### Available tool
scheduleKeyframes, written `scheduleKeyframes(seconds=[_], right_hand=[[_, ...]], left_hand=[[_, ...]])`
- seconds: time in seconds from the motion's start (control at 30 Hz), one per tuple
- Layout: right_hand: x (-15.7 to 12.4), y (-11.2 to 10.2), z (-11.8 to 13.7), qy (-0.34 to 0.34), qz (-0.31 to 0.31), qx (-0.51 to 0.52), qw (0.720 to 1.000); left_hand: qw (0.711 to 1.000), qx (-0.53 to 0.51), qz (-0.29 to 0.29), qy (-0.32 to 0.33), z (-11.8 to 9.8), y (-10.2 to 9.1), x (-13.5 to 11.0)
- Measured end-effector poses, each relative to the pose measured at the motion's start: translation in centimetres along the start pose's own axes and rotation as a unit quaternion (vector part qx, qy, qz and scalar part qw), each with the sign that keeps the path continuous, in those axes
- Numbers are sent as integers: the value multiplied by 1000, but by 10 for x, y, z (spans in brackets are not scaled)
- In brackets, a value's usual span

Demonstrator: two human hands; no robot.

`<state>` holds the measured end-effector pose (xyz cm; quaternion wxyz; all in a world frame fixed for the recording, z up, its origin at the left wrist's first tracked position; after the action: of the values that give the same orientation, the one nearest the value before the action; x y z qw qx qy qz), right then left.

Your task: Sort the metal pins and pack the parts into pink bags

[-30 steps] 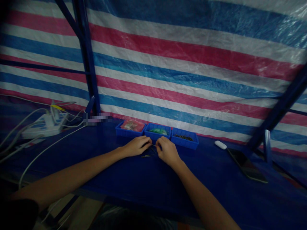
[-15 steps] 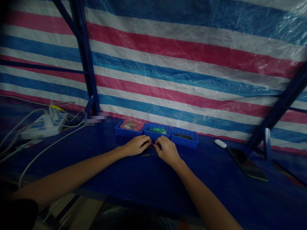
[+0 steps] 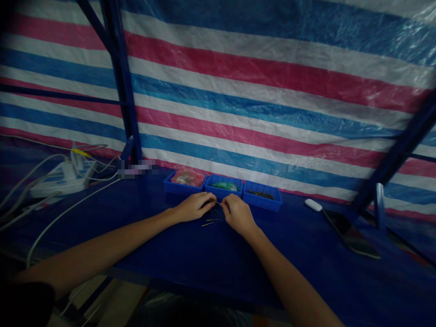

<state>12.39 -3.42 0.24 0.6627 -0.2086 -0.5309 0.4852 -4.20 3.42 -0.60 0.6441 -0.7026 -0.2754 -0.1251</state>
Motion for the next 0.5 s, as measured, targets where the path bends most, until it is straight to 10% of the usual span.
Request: scheduleKeyframes(seconds=[0.5], right_hand=[[-1,-1,1,-4,1,6,1000]], left_hand=[[1000,16,-10,0,-2,-3,1]])
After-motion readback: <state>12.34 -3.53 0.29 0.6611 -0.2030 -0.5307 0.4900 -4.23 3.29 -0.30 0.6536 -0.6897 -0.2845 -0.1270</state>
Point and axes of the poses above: each hand's wrist, its own x-axis towards the middle knuckle, its own y-axis out of the palm, z = x × y, the point moved 2 cm from there along x, towards the middle knuckle, and after that the axes turned 13 degrees about y, right-handed, at the moved point
